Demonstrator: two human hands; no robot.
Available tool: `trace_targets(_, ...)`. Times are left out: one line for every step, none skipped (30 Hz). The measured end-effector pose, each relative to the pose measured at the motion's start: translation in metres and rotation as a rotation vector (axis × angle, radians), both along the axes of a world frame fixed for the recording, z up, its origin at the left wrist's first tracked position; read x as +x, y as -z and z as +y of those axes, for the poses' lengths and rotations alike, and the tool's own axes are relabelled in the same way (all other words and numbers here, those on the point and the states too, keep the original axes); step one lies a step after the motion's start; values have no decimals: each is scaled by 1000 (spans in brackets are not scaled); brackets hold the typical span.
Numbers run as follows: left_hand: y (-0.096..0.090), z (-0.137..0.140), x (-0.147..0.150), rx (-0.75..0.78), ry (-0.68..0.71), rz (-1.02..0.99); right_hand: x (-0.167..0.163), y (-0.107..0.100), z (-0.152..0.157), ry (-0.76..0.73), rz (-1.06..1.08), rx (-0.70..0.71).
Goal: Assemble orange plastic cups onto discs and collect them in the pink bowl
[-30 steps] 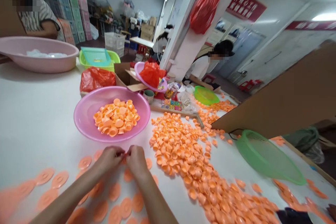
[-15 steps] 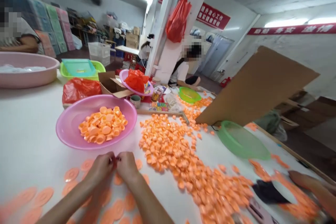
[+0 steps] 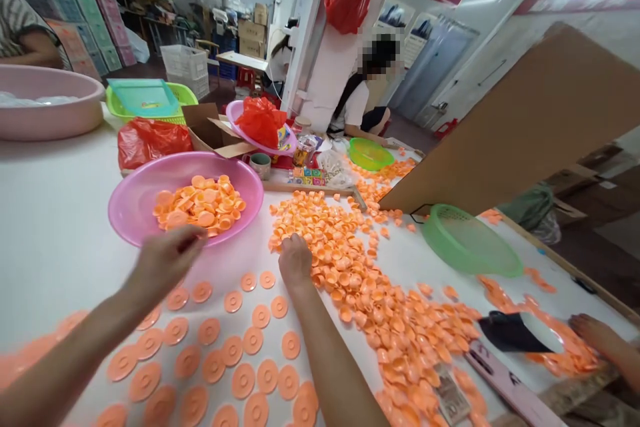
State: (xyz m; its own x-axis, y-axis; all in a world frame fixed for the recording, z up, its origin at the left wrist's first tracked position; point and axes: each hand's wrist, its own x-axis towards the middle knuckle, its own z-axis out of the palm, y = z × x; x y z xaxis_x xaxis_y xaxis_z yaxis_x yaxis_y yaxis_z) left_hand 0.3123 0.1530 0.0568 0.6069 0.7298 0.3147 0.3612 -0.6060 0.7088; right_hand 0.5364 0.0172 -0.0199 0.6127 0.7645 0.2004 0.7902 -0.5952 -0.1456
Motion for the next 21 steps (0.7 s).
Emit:
trace_targets(15,-14,4,-44,120,54,0,2,1,-2,-2,-1)
trace_targets(30,-28,9,-91,206,123,0,4,1,-10,-10,-2)
trace_targets(44,-40,15,-130,251,196,0,6,0,-20,-20,-1)
trace_targets(56,-49,22,-156,258,262,0,7,0,-33,-29,3)
trace_targets(64,-55,29,-167,248,321,1,8,-1,-45,-36,5)
trace_targets(70,-59,36,-161,237,371,1,9,-1,-52,-38,2)
trace_targets(73,-60,41,-143,234,409,1,10,0,-53,-37,-3)
trace_targets(74,-60,46,-121,237,439,2,9,0,-49,-34,-11)
trace_targets(74,-58,49,-104,237,461,2,8,1,-42,-28,-20)
trace_targets(73,-55,50,-97,233,473,2,7,2,-31,-29,-26)
trace_targets(73,-52,49,-102,225,476,1,5,3,-19,-25,-19)
trace_targets(74,-49,48,-117,215,471,-1,3,4,-14,-2,8)
trace_targets(75,-46,46,-139,205,461,-5,1,5,-17,53,47)
trace_targets(77,-43,43,-160,195,446,-9,0,6,-24,149,87)
trace_targets(80,-40,41,-176,186,427,-15,0,7,-34,270,122)
trace_targets(83,-38,40,-186,183,406,-21,0,8,-48,394,143)
trace_targets(85,-37,39,-191,177,389,-28,0,10,-60,498,148)
trace_targets(87,-37,39,-196,171,376,-34,2,11,-67,561,137)
trace_targets(89,-37,39,-203,164,365,-40,3,13,-67,591,124)
trace_targets(89,-37,40,-213,158,356,-45,5,16,-66,597,114)
trace_targets(90,-38,41,-226,153,349,-50,6,18,-65,594,110)
